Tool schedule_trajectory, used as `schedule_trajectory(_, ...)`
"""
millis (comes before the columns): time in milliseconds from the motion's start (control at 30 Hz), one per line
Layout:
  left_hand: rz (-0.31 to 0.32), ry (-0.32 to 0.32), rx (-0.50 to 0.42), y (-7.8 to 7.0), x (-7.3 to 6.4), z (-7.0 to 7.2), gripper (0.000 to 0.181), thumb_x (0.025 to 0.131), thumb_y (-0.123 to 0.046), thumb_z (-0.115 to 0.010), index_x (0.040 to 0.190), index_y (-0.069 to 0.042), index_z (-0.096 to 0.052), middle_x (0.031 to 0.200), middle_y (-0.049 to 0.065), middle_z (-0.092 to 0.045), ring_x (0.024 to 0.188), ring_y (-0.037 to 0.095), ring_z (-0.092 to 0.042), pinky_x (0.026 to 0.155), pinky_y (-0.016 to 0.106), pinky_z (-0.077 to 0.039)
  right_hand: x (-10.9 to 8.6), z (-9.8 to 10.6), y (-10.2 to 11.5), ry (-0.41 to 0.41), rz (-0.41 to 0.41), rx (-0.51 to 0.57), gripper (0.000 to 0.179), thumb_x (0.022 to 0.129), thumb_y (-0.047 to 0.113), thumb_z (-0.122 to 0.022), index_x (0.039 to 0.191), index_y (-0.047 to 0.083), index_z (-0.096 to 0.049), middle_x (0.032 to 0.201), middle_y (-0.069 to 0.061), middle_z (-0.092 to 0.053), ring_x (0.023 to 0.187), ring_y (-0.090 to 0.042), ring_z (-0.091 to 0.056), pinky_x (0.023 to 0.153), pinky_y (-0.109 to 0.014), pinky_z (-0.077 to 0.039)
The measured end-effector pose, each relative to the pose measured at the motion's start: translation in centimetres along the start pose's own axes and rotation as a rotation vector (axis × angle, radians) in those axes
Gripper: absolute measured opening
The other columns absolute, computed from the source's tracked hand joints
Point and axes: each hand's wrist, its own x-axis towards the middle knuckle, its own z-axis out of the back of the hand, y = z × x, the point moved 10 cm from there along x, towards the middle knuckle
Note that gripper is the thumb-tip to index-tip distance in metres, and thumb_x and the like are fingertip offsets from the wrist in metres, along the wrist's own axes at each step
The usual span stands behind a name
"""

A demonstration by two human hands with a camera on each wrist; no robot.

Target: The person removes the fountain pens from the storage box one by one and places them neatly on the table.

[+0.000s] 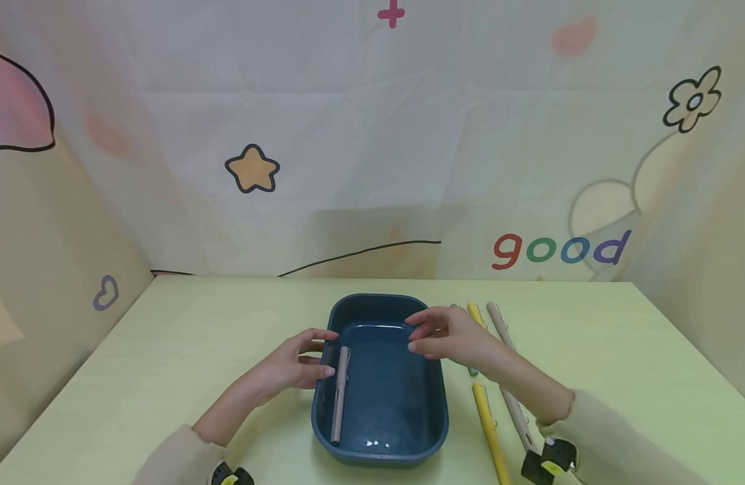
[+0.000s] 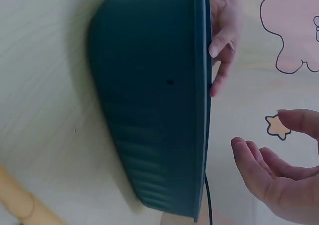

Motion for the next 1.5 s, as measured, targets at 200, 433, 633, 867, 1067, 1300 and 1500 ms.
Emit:
schedule_trajectory(200, -0.002, 0.014, -0.003, -0.2, 0.1, 0.0, 0.058, 0.083, -0.007, -0.065, 0.134, -0.003, -0.036, 0.131, 0.025, -0.039, 0.106, 0.03, -0.055, 0.081, 0.042, -0.051, 1.2, -2.3, -0.4, 0.005, -0.026, 0.014, 0.043, 0.081, 0.011, -0.067, 0.119, -0.004, -0.053, 0.096, -0.011, -0.063, 0.084, -0.023, -0.064, 0.074, -0.034, -0.054)
schedule_trajectory(433, -0.019, 0.03, -0.016, -0.3, 0.3, 0.1, 0.059, 0.083, -0.008, -0.065, 0.134, -0.002, -0.035, 0.131, 0.027, -0.037, 0.106, 0.031, -0.055, 0.081, 0.044, -0.051, 2.7, -4.8, -0.8, 0.021, -0.041, 0.021, 0.043, 0.08, 0.01, -0.067, 0.119, -0.003, -0.054, 0.099, -0.012, -0.063, 0.086, -0.021, -0.063, 0.073, -0.034, -0.055)
schedule_trajectory(633, -0.01, 0.038, -0.023, -0.2, 0.2, 0.0, 0.059, 0.084, -0.008, -0.064, 0.134, -0.002, -0.034, 0.131, 0.027, -0.038, 0.106, 0.03, -0.055, 0.082, 0.044, -0.051, 3.3, -7.1, -1.3, 0.058, -0.059, 0.044, 0.047, 0.08, 0.009, -0.067, 0.121, -0.006, -0.051, 0.097, -0.012, -0.062, 0.083, -0.02, -0.063, 0.072, -0.033, -0.055)
schedule_trajectory(867, -0.02, 0.048, -0.029, -0.3, 0.2, -0.3, 0.059, 0.084, -0.008, -0.064, 0.134, -0.001, -0.033, 0.132, 0.028, -0.036, 0.108, 0.032, -0.054, 0.083, 0.044, -0.05, 3.7, -9.2, -2.0, 0.099, -0.097, 0.077, 0.055, 0.078, 0.007, -0.068, 0.126, -0.009, -0.045, 0.098, -0.014, -0.059, 0.075, -0.017, -0.06, 0.071, -0.032, -0.055)
schedule_trajectory(1067, -0.018, 0.041, -0.019, -0.1, 0.3, -0.4, 0.059, 0.084, -0.007, -0.064, 0.134, -0.001, -0.034, 0.131, 0.027, -0.037, 0.106, 0.031, -0.054, 0.081, 0.043, -0.051, 3.9, -10.3, -2.9, 0.117, -0.151, 0.089, 0.06, 0.078, 0.006, -0.067, 0.129, -0.01, -0.04, 0.097, -0.013, -0.058, 0.072, -0.016, -0.058, 0.069, -0.031, -0.055)
schedule_trajectory(1300, -0.027, 0.048, -0.029, -0.2, 0.1, -0.4, 0.059, 0.084, -0.006, -0.064, 0.134, -0.001, -0.034, 0.132, 0.028, -0.036, 0.106, 0.03, -0.055, 0.08, 0.043, -0.052, 3.9, -11.5, -3.5, 0.157, -0.219, 0.129, 0.059, 0.081, 0.005, -0.064, 0.13, -0.011, -0.038, 0.086, -0.009, -0.059, 0.071, -0.015, -0.056, 0.068, -0.03, -0.055)
schedule_trajectory(1500, -0.024, 0.047, -0.039, -0.1, -0.1, -0.2, 0.06, 0.083, -0.006, -0.065, 0.134, -0.001, -0.034, 0.131, 0.028, -0.036, 0.106, 0.03, -0.055, 0.081, 0.043, -0.051, 3.9, -12.6, -3.4, 0.2, -0.244, 0.187, 0.045, 0.081, 0.004, -0.061, 0.122, -0.01, -0.047, 0.078, -0.006, -0.06, 0.071, -0.014, -0.059, 0.071, -0.032, -0.055)
